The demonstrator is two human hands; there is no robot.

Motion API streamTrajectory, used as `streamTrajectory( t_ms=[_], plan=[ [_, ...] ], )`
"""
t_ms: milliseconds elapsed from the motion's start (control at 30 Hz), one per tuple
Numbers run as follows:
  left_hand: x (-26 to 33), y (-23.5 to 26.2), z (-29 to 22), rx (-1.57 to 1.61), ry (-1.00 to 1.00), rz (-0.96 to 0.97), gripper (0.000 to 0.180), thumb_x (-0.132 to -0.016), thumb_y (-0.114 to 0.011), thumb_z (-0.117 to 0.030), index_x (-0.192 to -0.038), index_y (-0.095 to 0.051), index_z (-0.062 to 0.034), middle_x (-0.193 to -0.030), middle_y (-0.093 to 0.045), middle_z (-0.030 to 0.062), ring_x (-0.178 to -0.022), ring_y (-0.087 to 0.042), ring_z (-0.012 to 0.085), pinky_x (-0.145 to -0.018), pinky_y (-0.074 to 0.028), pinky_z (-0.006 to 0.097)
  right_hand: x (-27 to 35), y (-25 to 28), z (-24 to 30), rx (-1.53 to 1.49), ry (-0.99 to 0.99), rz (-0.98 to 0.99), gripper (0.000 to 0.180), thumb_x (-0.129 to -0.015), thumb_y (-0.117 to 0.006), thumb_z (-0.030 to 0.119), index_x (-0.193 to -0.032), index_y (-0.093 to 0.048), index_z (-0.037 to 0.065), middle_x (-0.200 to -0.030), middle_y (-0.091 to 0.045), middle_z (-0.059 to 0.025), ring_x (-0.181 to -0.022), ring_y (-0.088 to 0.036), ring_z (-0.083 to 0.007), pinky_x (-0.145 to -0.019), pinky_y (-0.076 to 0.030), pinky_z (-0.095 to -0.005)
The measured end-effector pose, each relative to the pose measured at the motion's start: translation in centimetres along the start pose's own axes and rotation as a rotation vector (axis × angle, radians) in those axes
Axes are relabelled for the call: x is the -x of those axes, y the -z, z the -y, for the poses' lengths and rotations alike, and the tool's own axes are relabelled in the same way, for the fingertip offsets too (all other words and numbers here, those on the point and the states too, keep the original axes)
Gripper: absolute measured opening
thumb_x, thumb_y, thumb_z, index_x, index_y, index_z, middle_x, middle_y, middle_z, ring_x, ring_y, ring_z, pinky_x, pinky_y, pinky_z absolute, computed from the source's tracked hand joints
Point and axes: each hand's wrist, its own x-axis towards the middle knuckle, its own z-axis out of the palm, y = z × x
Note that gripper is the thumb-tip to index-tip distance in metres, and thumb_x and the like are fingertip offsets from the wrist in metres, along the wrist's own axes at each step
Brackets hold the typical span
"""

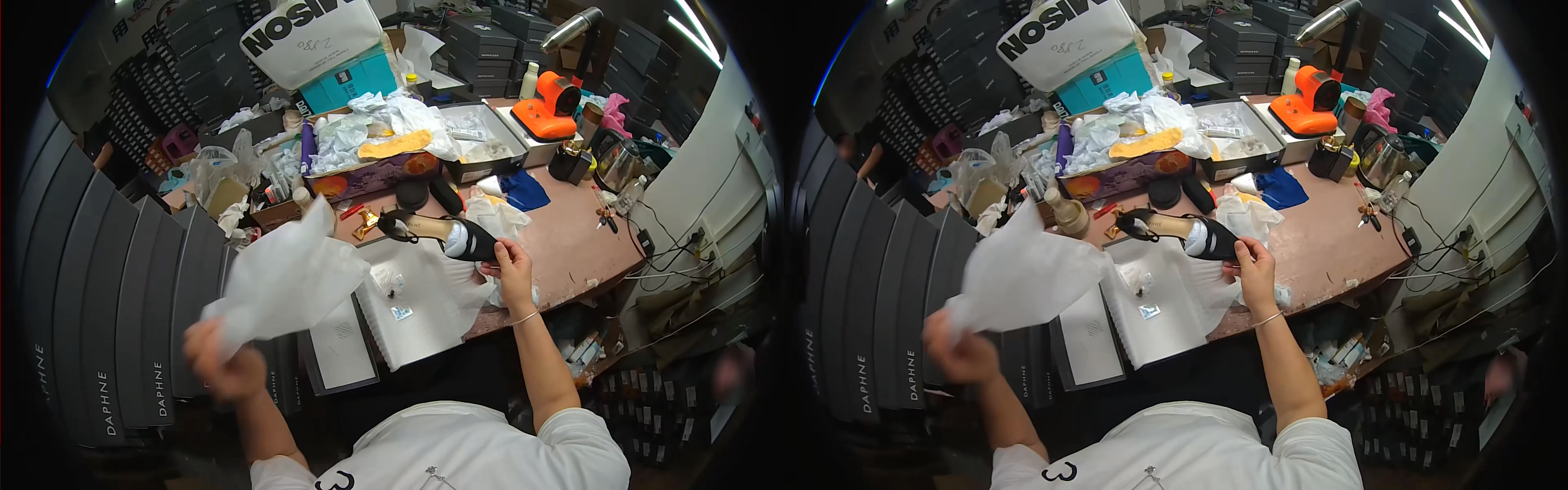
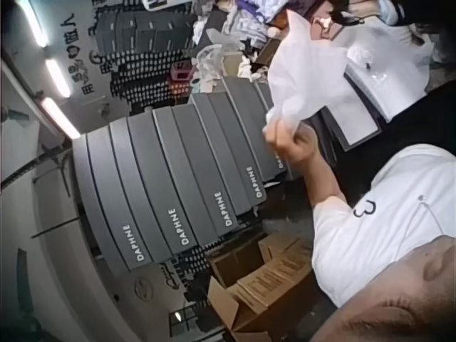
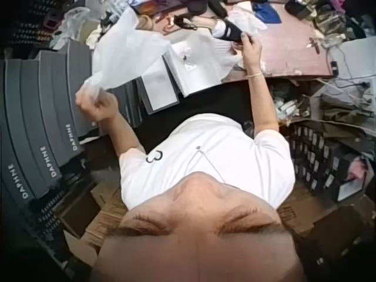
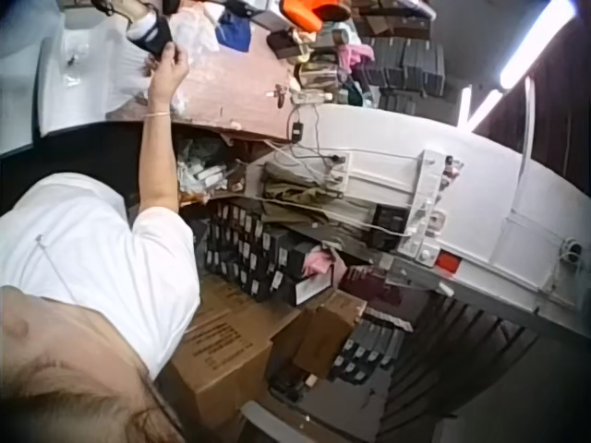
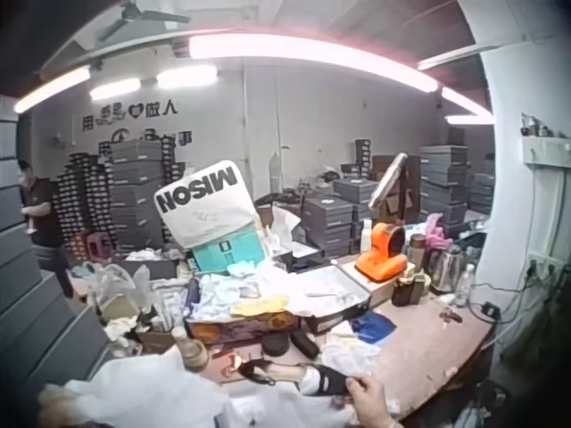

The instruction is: Pack high-heeled shoes into a box with protective tissue paper.

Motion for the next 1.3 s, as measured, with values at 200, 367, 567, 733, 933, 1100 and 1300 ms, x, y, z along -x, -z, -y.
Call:
streamTrajectory(
  t_ms=[200, 367, 567, 733, 933, 1100, 1300],
  plan=[
    [12.3, -2.4, 2.3, 0.27, 0.857, 1.046, 0.05, -0.087, -0.062, -0.039, -0.12, -0.058, -0.001, -0.122, -0.056, 0.0168, -0.118, -0.051, 0.0306, -0.098, -0.042, 0.041, 0.2, -2.5, 3.9, 0.212, -0.18, 0.345, 0.026, -0.096, -0.055, 0.024, -0.1, -0.063, 0.0, -0.075, -0.061, -0.0025, -0.055, -0.058, -0.008, -0.049, -0.05, -0.0203],
    [14.3, -6.1, -7.1, 1.709, 2.047, 0.952, 0.069, -0.093, -0.034, -0.064, -0.122, -0.051, -0.0043, -0.095, -0.064, 0.0151, -0.078, -0.064, 0.0227, -0.07, -0.053, 0.03, 2.5, -10.7, 2.6, 0.369, -0.118, 0.733, 0.022, -0.095, -0.056, 0.019, -0.103, -0.062, 0.0, -0.078, -0.061, -0.004, -0.056, -0.057, -0.0085, -0.05, -0.048, -0.0223],
    [13.3, -4.3, -10.5, 1.346, 2.125, 0.18, 0.067, -0.095, -0.024, -0.065, -0.115, -0.052, -0.0071, -0.092, -0.061, 0.0097, -0.08, -0.061, 0.0202, -0.069, -0.05, 0.033, 11.2, -13.8, 0.9, 0.88, 0.662, 0.761, 0.05, -0.078, -0.073, 0.018, -0.121, -0.054, 0.003, -0.108, -0.061, -0.015, -0.09, -0.062, -0.0291, -0.075, -0.052, -0.0346],
    [13.6, -3.5, -13.0, 1.142, 2.03, 0.129, 0.073, -0.095, -0.02, -0.064, -0.135, -0.037, -0.0055, -0.13, -0.048, 0.0118, -0.121, -0.047, 0.0234, -0.102, -0.038, 0.039, 11.7, -14.1, -0.9, 0.73, 0.468, 1.008, 0.084, -0.079, -0.069, 0.017, -0.146, -0.022, 0.001, -0.118, -0.056, -0.0201, -0.099, -0.055, -0.0376, -0.085, -0.047, -0.0408],
    [15.4, -3.3, -12.6, 1.136, 1.992, 0.16, 0.069, -0.096, -0.025, -0.063, -0.131, -0.043, -0.0061, -0.121, -0.054, 0.0098, -0.113, -0.052, 0.0191, -0.096, -0.042, 0.034, 11.3, -14.2, -1.3, 0.556, 0.167, 0.991, 0.093, -0.075, -0.075, 0.031, -0.146, -0.022, 0.002, -0.103, -0.06, -0.0249, -0.088, -0.061, -0.0388, -0.078, -0.049, -0.0401],
    [17.4, -4.9, -11.1, 0.949, 2.035, 0.047, 0.064, -0.096, -0.029, -0.061, -0.125, -0.048, -0.0072, -0.108, -0.059, 0.009, -0.095, -0.06, 0.0206, -0.085, -0.048, 0.033, 10.6, -12.1, 0.7, 0.655, 0.044, 1.012, 0.081, -0.074, -0.076, 0.03, -0.139, -0.035, 0.004, -0.085, -0.062, -0.0208, -0.071, -0.062, -0.0342, -0.068, -0.05, -0.0388],
    [16.4, -4.5, -7.3, 1.288, 2.251, -0.008, 0.069, -0.093, -0.03, -0.066, -0.112, -0.056, -0.0046, -0.099, -0.06, 0.0095, -0.088, -0.061, 0.0241, -0.08, -0.052, 0.039, 6.2, -11.5, -4.1, 1.057, 0.762, 0.527, 0.048, -0.066, -0.079, 0.018, -0.108, -0.06, 0.008, -0.099, -0.064, -0.009, -0.091, -0.059, -0.0257, -0.08, -0.042, -0.0364]
  ],
)
